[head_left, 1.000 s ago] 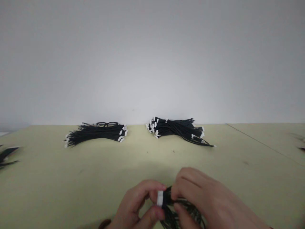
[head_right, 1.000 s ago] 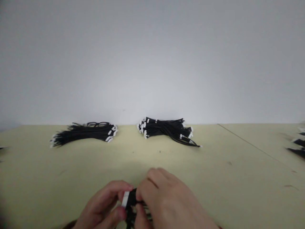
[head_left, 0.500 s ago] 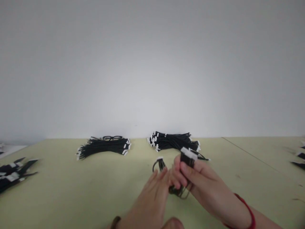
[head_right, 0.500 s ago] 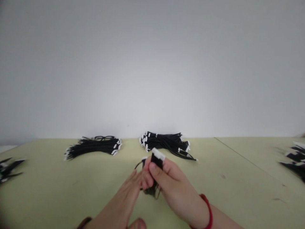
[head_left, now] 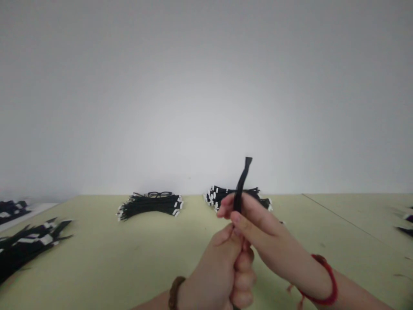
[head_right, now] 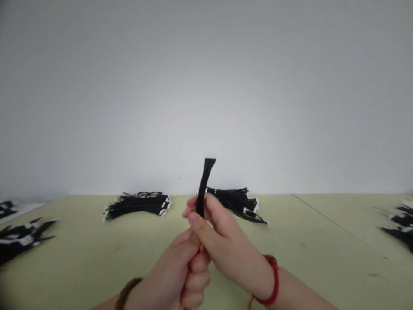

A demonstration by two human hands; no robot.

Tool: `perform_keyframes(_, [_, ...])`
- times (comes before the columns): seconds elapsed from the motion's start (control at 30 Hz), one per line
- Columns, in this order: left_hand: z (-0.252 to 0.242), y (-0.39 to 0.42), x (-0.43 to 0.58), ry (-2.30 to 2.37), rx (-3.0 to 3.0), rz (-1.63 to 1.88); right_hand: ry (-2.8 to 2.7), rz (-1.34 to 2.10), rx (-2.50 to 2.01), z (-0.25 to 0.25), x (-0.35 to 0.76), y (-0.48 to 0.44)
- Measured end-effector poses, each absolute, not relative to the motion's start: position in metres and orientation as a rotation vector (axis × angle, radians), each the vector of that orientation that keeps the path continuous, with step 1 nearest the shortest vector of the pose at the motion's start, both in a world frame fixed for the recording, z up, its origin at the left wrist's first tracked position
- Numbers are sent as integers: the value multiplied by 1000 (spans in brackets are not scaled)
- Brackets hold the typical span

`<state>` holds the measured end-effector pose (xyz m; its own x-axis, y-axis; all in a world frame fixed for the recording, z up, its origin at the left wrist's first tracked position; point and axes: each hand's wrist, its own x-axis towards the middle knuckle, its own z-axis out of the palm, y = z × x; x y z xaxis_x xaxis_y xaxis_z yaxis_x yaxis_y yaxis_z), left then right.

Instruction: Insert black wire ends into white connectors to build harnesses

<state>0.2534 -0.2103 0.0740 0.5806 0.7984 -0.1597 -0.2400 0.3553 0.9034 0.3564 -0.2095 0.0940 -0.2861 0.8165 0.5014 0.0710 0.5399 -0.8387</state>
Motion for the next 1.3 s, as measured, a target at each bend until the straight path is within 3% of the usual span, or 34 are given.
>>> perform_keyframes(0.17, [43, -197, 210, 824, 1809, 516, -1818, 966, -1030, 63, 376, -185])
perform_keyframes(0.37, [-20, -154, 145, 1374, 2372, 345, -1961, 501, -1494, 87, 453, -67])
perform_keyframes(0.53, [-64, -133, 126, 1330, 2600, 475, -2050, 99, -1773, 58, 471, 16])
perform_keyframes(0.7, [-67, -130, 125, 1307, 2711, 411, -1934, -198, -1931, -6, 455, 32])
perform_keyframes(0.83, [-44, -95, 121, 1497, 2787, 221, -1852, -348, -1909, -25, 446, 20])
perform_keyframes(1.07, [-8, 23, 75, 1838, 2772, 167, -2300, -158, -1566, -54, 395, -85])
perform_keyframes(1.3, [-13, 34, 64, 1764, 2879, 93, -2532, 142, -1375, -61, 372, -127])
